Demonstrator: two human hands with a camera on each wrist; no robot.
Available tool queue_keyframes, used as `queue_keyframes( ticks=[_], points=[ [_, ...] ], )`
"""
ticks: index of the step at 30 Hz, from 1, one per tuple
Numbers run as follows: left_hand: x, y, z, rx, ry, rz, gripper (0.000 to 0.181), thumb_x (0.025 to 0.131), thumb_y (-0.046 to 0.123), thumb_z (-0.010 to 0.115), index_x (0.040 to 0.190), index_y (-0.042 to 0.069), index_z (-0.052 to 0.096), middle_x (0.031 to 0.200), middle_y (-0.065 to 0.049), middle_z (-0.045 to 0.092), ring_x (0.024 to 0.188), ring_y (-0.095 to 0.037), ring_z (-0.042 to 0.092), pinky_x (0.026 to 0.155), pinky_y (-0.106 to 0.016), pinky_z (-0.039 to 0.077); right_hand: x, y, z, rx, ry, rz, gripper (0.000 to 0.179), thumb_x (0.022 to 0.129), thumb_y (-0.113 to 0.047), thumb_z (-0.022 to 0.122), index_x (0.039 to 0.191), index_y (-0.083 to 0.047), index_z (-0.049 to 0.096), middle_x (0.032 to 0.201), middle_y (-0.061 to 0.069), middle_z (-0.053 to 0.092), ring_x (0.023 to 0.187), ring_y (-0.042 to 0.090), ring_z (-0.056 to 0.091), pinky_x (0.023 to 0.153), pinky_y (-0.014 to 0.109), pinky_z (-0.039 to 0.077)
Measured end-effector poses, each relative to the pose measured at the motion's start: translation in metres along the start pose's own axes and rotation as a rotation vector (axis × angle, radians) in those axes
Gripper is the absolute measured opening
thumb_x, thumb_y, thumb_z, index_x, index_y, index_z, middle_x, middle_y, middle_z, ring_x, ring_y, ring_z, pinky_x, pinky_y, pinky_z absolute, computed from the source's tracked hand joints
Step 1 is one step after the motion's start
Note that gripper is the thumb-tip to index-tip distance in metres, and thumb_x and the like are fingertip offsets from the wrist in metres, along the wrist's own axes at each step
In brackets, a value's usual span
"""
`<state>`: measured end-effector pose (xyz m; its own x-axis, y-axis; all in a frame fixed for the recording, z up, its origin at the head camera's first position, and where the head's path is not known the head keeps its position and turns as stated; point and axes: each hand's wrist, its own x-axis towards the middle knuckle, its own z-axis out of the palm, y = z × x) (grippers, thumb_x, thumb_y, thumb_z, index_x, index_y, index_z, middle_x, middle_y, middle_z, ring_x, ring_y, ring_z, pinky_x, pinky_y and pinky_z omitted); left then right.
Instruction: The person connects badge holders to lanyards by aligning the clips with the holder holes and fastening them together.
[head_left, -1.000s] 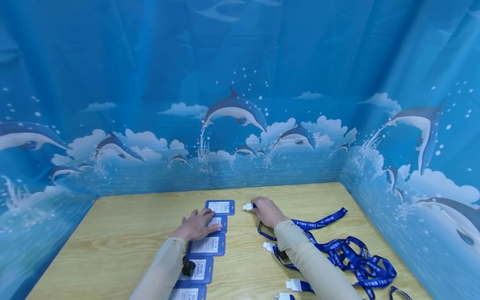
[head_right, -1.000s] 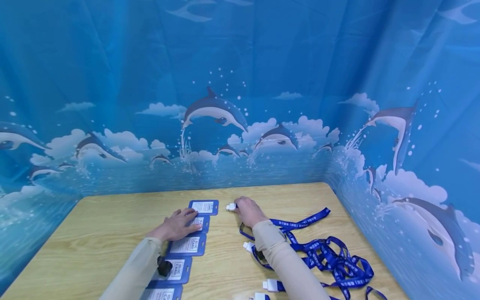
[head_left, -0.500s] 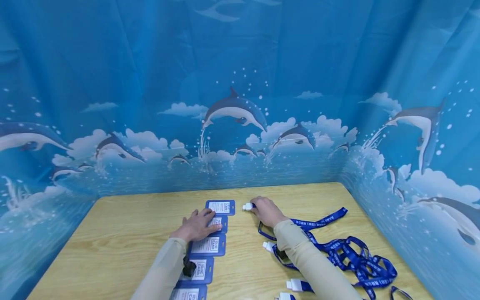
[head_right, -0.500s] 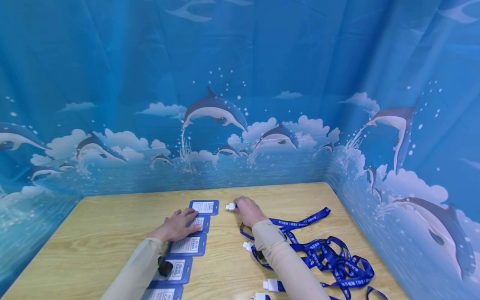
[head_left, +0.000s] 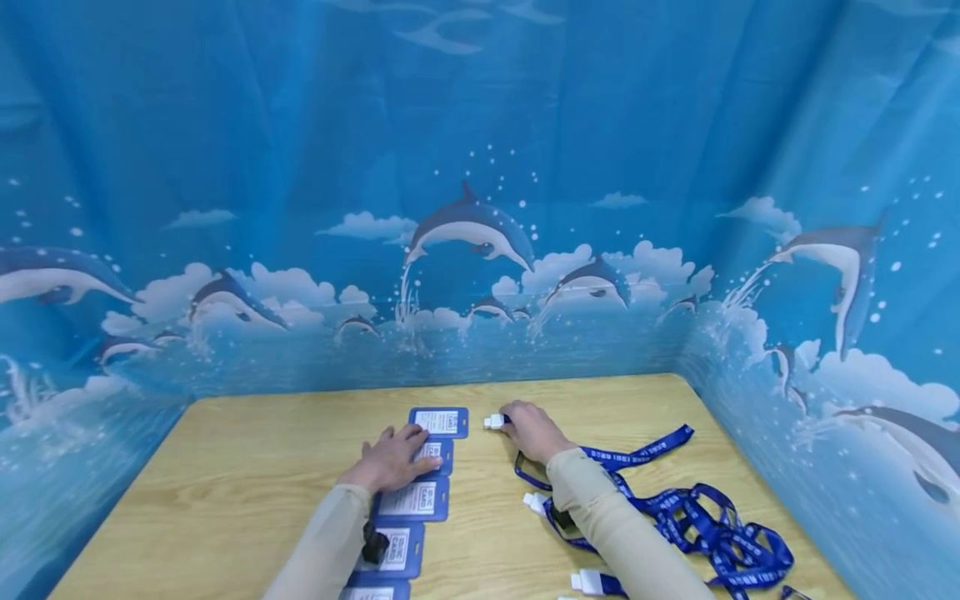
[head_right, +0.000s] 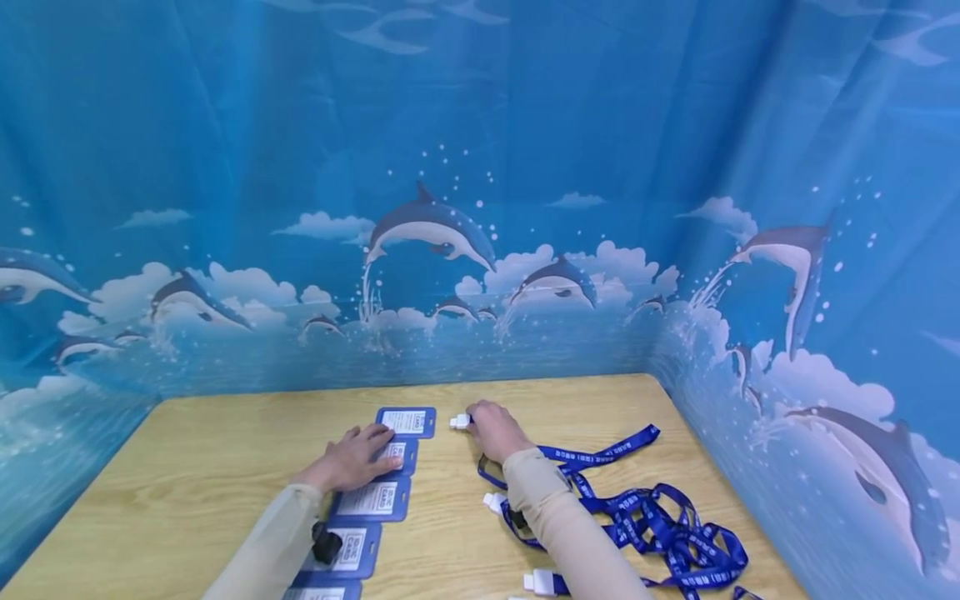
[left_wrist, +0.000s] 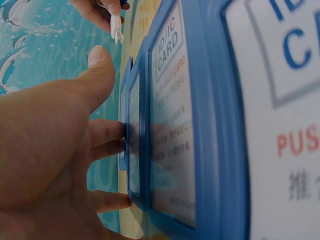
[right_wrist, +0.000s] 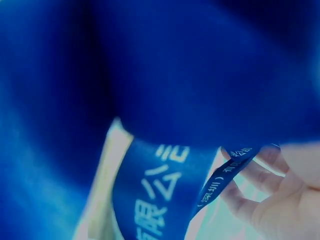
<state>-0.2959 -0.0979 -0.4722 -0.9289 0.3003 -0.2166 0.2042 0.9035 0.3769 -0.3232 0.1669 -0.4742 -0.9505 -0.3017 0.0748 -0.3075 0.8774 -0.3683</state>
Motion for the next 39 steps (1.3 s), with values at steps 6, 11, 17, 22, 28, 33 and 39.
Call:
queue_keyframes(
  ticks=[6, 11, 17, 22, 28, 33, 39],
  points=[
    [0.0, 0.0001, -0.0002, -0.001, 0.003, 0.019, 0.075, 0.098, 0.061, 0.053, 0.153, 0.011, 0.044, 0.162, -0.013, 0.035, 0.148, -0.054, 0.022, 0.112, -0.082, 0.015, 0.0, -0.0018, -0.0005, 0.005, 0.013, -0.023, 0.019, 0.097, -0.01, 0.067, 0.115, -0.004, 0.071, 0.11, 0.012, 0.071, 0.103, 0.028, 0.068, 0.089, 0.043, 0.06],
    [-0.0001, 0.0003, -0.0008, -0.009, 0.005, 0.018, 0.074, 0.098, 0.06, 0.053, 0.153, 0.011, 0.043, 0.163, -0.013, 0.033, 0.148, -0.054, 0.021, 0.112, -0.082, 0.014, 0.0017, -0.0018, -0.0018, 0.003, 0.017, -0.028, 0.021, 0.097, -0.009, 0.067, 0.117, -0.003, 0.071, 0.112, 0.013, 0.071, 0.105, 0.028, 0.068, 0.09, 0.042, 0.06],
    [-0.0013, 0.0002, -0.0013, -0.005, -0.004, 0.007, 0.073, 0.099, 0.058, 0.053, 0.153, 0.011, 0.043, 0.164, -0.013, 0.032, 0.149, -0.054, 0.021, 0.113, -0.081, 0.015, 0.0023, -0.0017, -0.0013, 0.012, 0.014, -0.028, 0.022, 0.097, -0.009, 0.067, 0.117, -0.003, 0.071, 0.113, 0.014, 0.071, 0.107, 0.029, 0.068, 0.092, 0.042, 0.059],
    [-0.0017, 0.0011, -0.0019, -0.002, -0.008, 0.008, 0.073, 0.099, 0.058, 0.053, 0.153, 0.011, 0.044, 0.164, -0.014, 0.032, 0.148, -0.054, 0.021, 0.112, -0.082, 0.016, 0.0021, -0.0027, 0.0, 0.009, 0.014, -0.019, 0.023, 0.097, -0.009, 0.067, 0.119, -0.003, 0.071, 0.115, 0.014, 0.071, 0.108, 0.03, 0.068, 0.094, 0.042, 0.059],
    [-0.0002, 0.0014, -0.0027, 0.001, -0.01, -0.001, 0.074, 0.099, 0.059, 0.053, 0.153, 0.011, 0.044, 0.164, -0.014, 0.032, 0.148, -0.054, 0.021, 0.112, -0.081, 0.015, 0.0026, -0.0027, -0.0007, 0.005, 0.013, -0.022, 0.024, 0.097, -0.009, 0.067, 0.12, -0.002, 0.07, 0.116, 0.015, 0.07, 0.11, 0.03, 0.067, 0.095, 0.043, 0.058],
    [-0.0012, 0.0019, -0.0033, 0.001, -0.011, 0.001, 0.073, 0.098, 0.059, 0.053, 0.153, 0.011, 0.044, 0.163, -0.014, 0.032, 0.148, -0.054, 0.021, 0.112, -0.081, 0.015, 0.002, -0.0013, 0.001, 0.018, 0.01, -0.02, 0.023, 0.097, -0.009, 0.067, 0.119, -0.002, 0.07, 0.117, 0.015, 0.07, 0.11, 0.031, 0.067, 0.095, 0.044, 0.058],
    [-0.002, 0.0023, -0.0026, -0.004, -0.014, -0.001, 0.073, 0.099, 0.059, 0.053, 0.154, 0.012, 0.043, 0.164, -0.013, 0.031, 0.149, -0.053, 0.02, 0.114, -0.08, 0.014, 0.0012, -0.0013, 0.001, 0.016, -0.002, 0.0, 0.025, 0.098, -0.012, 0.067, 0.122, -0.004, 0.069, 0.118, 0.014, 0.07, 0.111, 0.03, 0.067, 0.096, 0.044, 0.058]
  ],
)
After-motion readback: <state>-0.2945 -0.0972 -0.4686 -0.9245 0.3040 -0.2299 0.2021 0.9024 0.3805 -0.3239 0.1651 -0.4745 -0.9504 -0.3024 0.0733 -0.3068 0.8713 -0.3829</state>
